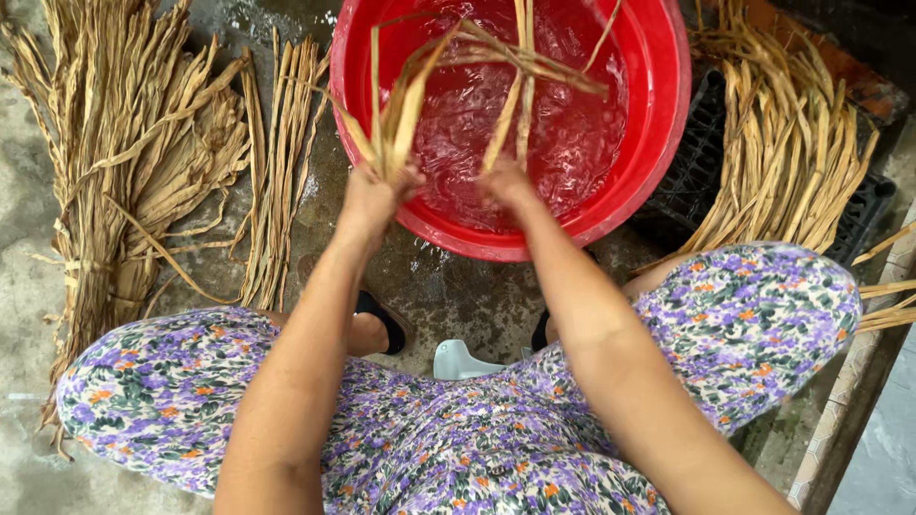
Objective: The person sits on a low stool and washes bundles of dried tobacco leaves, dipping each bundle into a large red basin of water and swishing and turning the leaves by hand. Washed bundles are placed on the wet concrete floor beside the basin, and additional dry bundles are pulled in to continue.
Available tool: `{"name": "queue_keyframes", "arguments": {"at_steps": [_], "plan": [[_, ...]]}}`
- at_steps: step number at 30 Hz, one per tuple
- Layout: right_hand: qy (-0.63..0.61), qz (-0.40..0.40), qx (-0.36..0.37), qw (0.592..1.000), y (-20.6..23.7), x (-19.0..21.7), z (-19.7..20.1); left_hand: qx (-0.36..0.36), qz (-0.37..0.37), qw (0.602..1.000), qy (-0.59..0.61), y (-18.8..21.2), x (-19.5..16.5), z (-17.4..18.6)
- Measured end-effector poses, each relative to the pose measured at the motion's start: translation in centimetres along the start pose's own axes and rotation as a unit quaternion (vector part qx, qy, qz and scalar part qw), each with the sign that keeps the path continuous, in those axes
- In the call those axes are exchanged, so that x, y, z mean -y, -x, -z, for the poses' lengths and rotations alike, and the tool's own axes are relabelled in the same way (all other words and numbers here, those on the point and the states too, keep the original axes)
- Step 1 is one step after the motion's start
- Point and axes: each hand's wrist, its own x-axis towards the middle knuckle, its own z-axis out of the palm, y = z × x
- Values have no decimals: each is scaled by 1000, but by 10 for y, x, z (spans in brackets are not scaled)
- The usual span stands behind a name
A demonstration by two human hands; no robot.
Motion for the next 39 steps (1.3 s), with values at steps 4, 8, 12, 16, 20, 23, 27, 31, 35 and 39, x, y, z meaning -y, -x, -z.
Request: {"name": "queue_keyframes", "arguments": {"at_steps": [4,8,12,16,20,23,27,31,35,39], "plan": [[-251,20,110,961,17,19,-44,-25,-81,964,-254,-12,31,-8],[-376,171,92,906,26,39,-68,-26,-179,948,-262,-15,27,-12],[-288,172,8,942,35,45,-74,-6,26,977,-213,-4,1,-24],[-391,75,46,916,36,45,-60,-3,-7,967,-253,17,-22,-31],[-434,-1,5,901,21,49,-27,66,5,970,-232,38,-29,-33],[-535,46,80,840,5,54,-5,74,-14,979,-188,50,-38,-25],[-534,4,-23,845,-11,49,48,140,-7,962,-233,75,-59,10],[-545,-13,-113,831,-22,31,105,121,75,960,-241,91,-89,55],[-592,-22,-160,790,-30,23,155,101,47,980,-164,103,-113,86],[-645,62,-152,746,-30,31,187,66,21,995,-75,117,-138,86]]}}
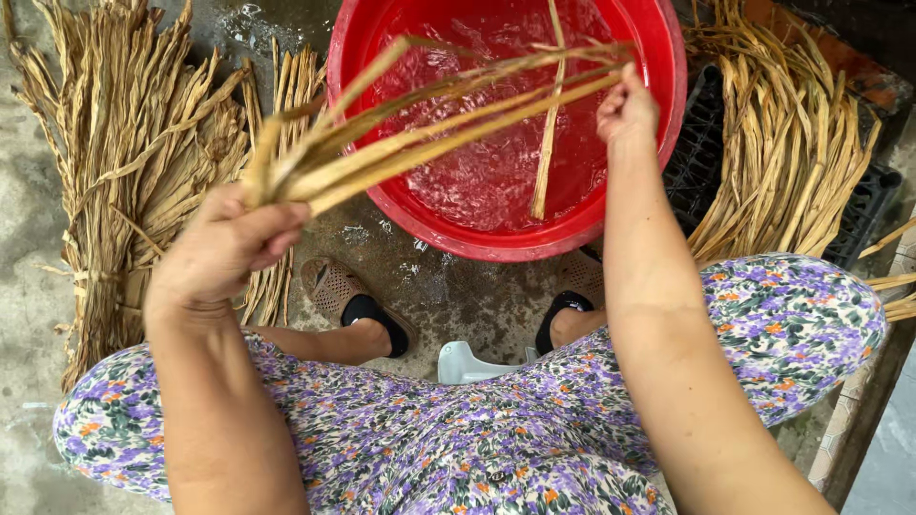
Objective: The person sits on a low stool and washes bundles of dried tobacco leaves, dipping each bundle into a large red basin of water and swishing and turning the leaves by hand. Washed bundles are placed on the wet concrete floor beside the basin, and additional dry bundles are pulled in to continue.
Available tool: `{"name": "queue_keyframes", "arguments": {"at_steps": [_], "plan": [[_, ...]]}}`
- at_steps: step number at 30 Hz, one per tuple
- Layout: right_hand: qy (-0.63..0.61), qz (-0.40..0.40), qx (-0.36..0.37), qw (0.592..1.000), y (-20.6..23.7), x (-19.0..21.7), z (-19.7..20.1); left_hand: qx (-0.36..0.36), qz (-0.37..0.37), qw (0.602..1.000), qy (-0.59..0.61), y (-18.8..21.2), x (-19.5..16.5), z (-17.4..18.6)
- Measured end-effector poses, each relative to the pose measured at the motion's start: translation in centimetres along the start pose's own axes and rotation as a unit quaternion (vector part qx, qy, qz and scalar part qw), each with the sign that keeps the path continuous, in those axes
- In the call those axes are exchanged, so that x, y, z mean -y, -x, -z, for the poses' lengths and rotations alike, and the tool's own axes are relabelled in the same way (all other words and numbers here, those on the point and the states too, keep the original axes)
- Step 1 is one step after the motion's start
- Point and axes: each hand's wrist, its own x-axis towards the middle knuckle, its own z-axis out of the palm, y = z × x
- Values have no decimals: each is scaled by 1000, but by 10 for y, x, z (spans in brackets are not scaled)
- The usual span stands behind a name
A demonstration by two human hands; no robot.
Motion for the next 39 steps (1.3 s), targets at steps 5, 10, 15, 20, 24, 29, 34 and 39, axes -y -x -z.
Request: {"name": "queue_keyframes", "arguments": {"at_steps": [5,10,15,20,24,29,34,39], "plan": [[0,81,-9,997,27,-9,-2,-76,-188,951,232,14,-20,3],[625,92,33,775,67,-130,9,-71,-63,982,161,-48,21,-26],[801,-27,119,586,51,-145,10,-58,29,986,157,-93,69,-63],[663,25,-20,748,43,-114,24,-44,15,986,163,-121,105,-74],[482,-98,162,856,66,-150,14,-38,15,993,108,-149,137,-90],[283,-42,303,909,94,-177,-18,-47,-119,991,27,-159,150,-103],[256,27,276,926,124,-188,-36,-55,-38,996,-56,-151,125,-111],[316,27,192,929,125,-182,-36,-31,-31,999,-21,-132,107,-126]]}}
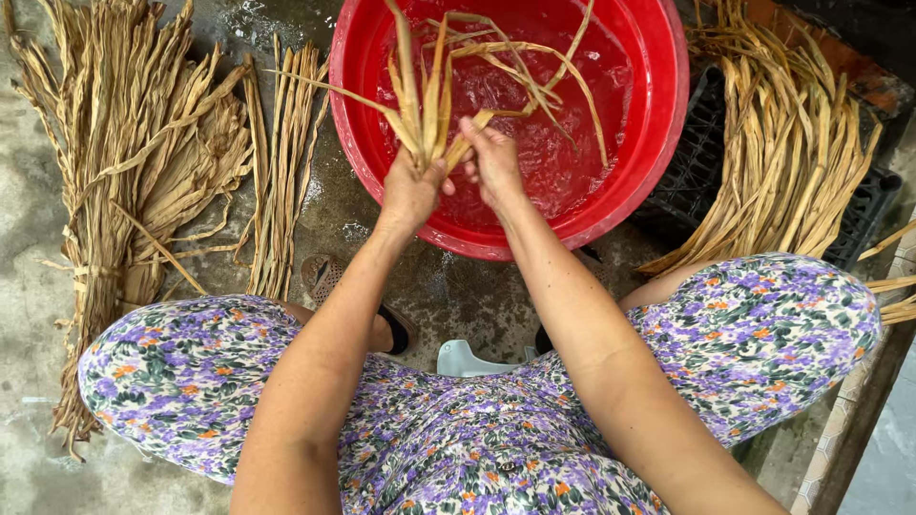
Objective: The person sits on a low stool and washes bundles of dried tobacco leaves, dipping each bundle into a large red basin of water and swishing and turning the leaves by hand. Washed bundles are placed on the wet concrete floor beside the basin, and additional dry bundles are pulled in to continue.
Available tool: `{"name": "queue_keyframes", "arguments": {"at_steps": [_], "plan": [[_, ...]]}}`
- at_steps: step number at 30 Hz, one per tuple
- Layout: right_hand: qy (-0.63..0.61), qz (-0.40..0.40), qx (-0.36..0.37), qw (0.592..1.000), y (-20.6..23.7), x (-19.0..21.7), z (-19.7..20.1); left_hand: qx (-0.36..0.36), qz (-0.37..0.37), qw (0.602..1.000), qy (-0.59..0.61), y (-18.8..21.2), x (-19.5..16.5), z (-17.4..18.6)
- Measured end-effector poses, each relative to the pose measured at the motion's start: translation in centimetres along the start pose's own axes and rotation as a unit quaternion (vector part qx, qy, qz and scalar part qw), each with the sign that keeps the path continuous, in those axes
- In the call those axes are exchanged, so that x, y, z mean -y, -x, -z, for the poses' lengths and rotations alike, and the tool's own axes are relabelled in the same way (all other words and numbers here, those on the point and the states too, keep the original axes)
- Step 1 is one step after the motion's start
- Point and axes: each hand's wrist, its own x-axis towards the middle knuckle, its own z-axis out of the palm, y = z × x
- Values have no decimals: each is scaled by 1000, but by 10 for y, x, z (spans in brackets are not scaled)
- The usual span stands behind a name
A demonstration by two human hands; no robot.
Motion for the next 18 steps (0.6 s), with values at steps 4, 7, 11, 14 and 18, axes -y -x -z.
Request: {"name": "queue_keyframes", "arguments": {"at_steps": [4,7,11,14,18], "plan": [[-51,-43,-143,987,-9,34,25,38,15,999,35,18,-4,-5],[-51,-42,-109,992,-1,41,12,-22,60,998,-9,19,-10,6],[96,20,55,994,18,7,-35,-113,75,990,-43,14,-19,32],[77,-31,8,997,11,-6,-28,1,98,985,-142,22,-19,42],[-70,-104,-66,990,-24,17,42,36,60,980,-184,40,-33,44]]}}
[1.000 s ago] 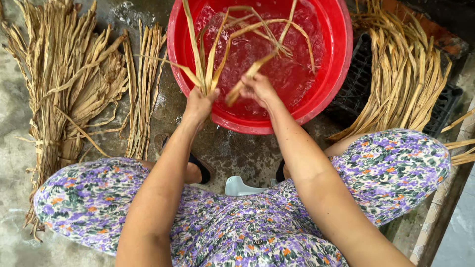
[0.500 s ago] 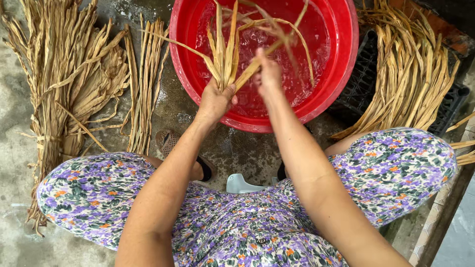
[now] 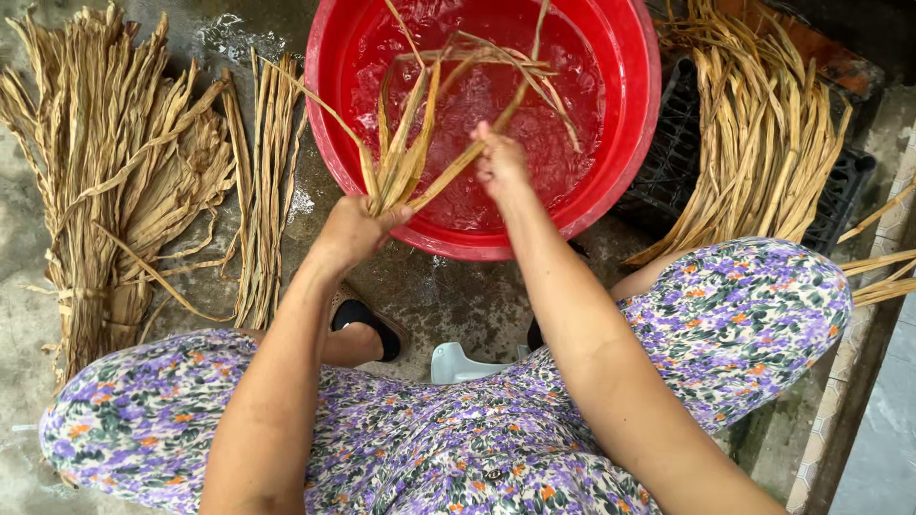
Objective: The person sits on a low stool and washes bundles of dried tobacco leaves, dipping each bundle into a large red basin of water and swishing and turning the leaves by hand. Washed bundles are placed on the wet concrete floor beside the basin, and additional dry bundles are pulled in to continue.
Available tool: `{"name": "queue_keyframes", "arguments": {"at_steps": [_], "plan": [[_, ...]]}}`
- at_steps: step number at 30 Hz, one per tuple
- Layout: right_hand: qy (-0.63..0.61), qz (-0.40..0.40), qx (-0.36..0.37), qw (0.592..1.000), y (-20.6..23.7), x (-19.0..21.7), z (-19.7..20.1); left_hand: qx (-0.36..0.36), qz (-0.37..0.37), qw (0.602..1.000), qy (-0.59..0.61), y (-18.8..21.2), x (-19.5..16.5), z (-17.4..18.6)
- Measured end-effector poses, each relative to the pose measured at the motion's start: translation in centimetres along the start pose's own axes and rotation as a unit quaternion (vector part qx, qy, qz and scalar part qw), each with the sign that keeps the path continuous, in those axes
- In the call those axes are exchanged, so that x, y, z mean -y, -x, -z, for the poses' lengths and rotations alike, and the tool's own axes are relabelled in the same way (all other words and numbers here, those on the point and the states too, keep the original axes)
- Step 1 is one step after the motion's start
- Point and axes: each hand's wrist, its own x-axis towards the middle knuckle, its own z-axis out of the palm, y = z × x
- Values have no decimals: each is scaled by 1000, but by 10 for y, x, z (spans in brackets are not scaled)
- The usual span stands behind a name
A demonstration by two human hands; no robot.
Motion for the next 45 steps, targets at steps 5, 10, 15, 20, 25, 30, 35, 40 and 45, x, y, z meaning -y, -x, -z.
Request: {"name": "queue_keyframes", "arguments": {"at_steps": [5,10,15,20,25,30,35,40,45], "plan": [[-120,-27,-107,987,-27,33,55,-70,27,996,54,52,-29,69],[-137,-3,-124,983,-51,63,98,-173,-67,968,168,103,-32,128],[-185,41,-142,972,-57,94,115,-187,-118,951,218,116,-37,133],[-284,175,-69,940,-35,109,98,-212,-269,893,294,105,-29,149],[-46,123,72,989,2,58,16,-201,-170,949,175,-3,-21,102],[82,-7,253,964,34,-32,-37,-46,-52,989,132,-97,22,-45],[252,-58,153,954,19,-60,-21,108,-25,982,-154,-108,57,-114],[293,-120,-59,947,-12,-11,25,168,-1,980,-109,-121,50,-126],[329,-63,-79,939,-12,-21,30,47,39,996,68,-138,76,-124]]}}
